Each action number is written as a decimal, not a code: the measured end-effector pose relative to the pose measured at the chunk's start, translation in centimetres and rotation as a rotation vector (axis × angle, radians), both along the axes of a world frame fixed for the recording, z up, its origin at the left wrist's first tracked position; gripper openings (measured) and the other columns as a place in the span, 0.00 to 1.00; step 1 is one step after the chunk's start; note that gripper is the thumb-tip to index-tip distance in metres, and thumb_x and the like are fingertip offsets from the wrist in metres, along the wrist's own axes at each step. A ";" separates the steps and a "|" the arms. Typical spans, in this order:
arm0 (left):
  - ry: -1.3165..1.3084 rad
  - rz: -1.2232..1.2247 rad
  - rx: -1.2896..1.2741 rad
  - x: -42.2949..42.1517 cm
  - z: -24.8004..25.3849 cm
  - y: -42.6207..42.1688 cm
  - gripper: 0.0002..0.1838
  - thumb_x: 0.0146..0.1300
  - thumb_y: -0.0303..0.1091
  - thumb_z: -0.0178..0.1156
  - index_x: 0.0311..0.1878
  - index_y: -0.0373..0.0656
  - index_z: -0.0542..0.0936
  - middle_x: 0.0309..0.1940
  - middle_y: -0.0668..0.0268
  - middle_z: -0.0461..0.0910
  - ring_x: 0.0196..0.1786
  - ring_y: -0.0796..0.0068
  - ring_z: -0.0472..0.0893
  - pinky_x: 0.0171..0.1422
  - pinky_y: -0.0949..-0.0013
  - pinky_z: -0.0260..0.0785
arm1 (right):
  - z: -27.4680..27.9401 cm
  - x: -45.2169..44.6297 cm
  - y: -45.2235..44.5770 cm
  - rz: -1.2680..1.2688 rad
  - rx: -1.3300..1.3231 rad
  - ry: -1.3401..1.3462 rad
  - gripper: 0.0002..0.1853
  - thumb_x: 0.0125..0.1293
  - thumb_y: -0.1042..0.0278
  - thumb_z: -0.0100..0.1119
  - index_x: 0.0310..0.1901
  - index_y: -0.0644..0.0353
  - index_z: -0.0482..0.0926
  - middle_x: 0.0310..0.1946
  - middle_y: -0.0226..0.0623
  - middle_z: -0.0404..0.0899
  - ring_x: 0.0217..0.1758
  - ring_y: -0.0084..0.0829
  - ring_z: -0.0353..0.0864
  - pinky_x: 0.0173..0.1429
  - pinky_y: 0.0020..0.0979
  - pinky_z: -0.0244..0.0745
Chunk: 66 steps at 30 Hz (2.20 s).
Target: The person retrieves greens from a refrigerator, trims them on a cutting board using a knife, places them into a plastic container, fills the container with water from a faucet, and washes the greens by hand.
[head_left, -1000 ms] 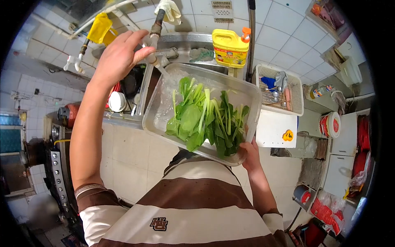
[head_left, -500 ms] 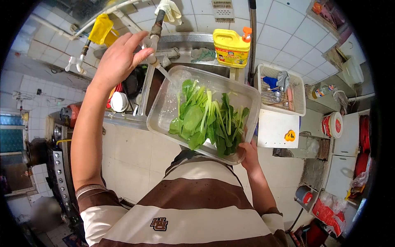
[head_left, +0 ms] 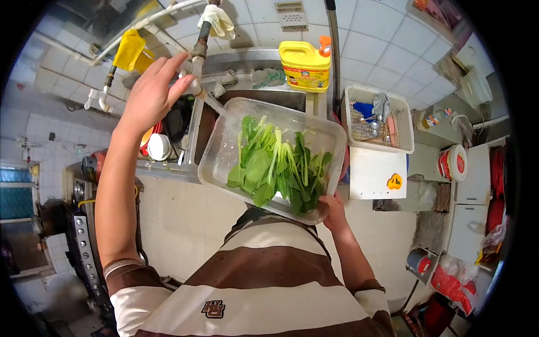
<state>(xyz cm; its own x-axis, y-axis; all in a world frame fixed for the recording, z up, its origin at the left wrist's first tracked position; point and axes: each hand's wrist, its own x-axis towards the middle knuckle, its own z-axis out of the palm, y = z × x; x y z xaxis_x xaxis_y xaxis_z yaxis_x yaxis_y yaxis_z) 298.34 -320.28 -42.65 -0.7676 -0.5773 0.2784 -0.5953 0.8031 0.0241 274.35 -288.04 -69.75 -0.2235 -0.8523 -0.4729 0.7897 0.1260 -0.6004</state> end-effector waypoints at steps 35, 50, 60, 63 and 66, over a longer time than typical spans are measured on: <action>0.750 0.018 0.634 3.5 -4.0 -0.6 0.28 0.70 0.30 0.52 0.72 0.40 0.57 0.58 0.57 0.72 0.59 0.69 0.73 0.64 0.69 0.63 | -3.8 -0.8 1.5 -0.022 0.092 -0.005 0.26 0.54 0.78 0.51 0.58 0.61 0.67 0.49 0.38 0.73 0.49 0.33 0.75 0.53 0.35 0.73; 0.665 0.517 1.464 3.3 -31.6 12.1 0.22 0.66 0.35 0.57 0.60 0.33 0.72 0.54 0.64 0.77 0.55 0.77 0.74 0.63 0.72 0.63 | -5.0 -6.1 4.2 0.052 0.207 0.229 0.26 0.56 0.76 0.49 0.59 0.66 0.66 0.47 0.38 0.74 0.47 0.30 0.74 0.52 0.31 0.71; 0.423 0.430 0.571 0.0 -29.4 15.0 0.25 0.59 0.32 0.61 0.60 0.37 0.72 0.59 0.53 0.71 0.61 0.59 0.71 0.66 0.58 0.61 | -5.5 -8.5 3.2 0.082 0.229 1.544 0.27 0.58 0.71 0.57 0.59 0.68 0.68 0.57 0.54 0.69 0.60 0.46 0.70 0.61 0.38 0.66; 0.244 0.111 0.392 -4.7 -26.5 15.7 0.31 0.56 0.36 0.63 0.64 0.41 0.68 0.66 0.48 0.60 0.68 0.46 0.61 0.70 0.48 0.54 | -1.3 -7.2 -0.1 0.018 0.151 1.637 0.29 0.57 0.68 0.60 0.61 0.66 0.68 0.61 0.57 0.64 0.65 0.52 0.64 0.64 0.43 0.62; 0.033 -0.101 0.444 -9.2 -27.9 16.9 0.31 0.61 0.48 0.58 0.66 0.46 0.67 0.70 0.49 0.56 0.73 0.48 0.54 0.74 0.48 0.46 | -0.6 -3.0 -3.1 0.238 0.050 1.836 0.29 0.58 0.62 0.61 0.62 0.60 0.68 0.64 0.47 0.63 0.69 0.49 0.60 0.67 0.47 0.57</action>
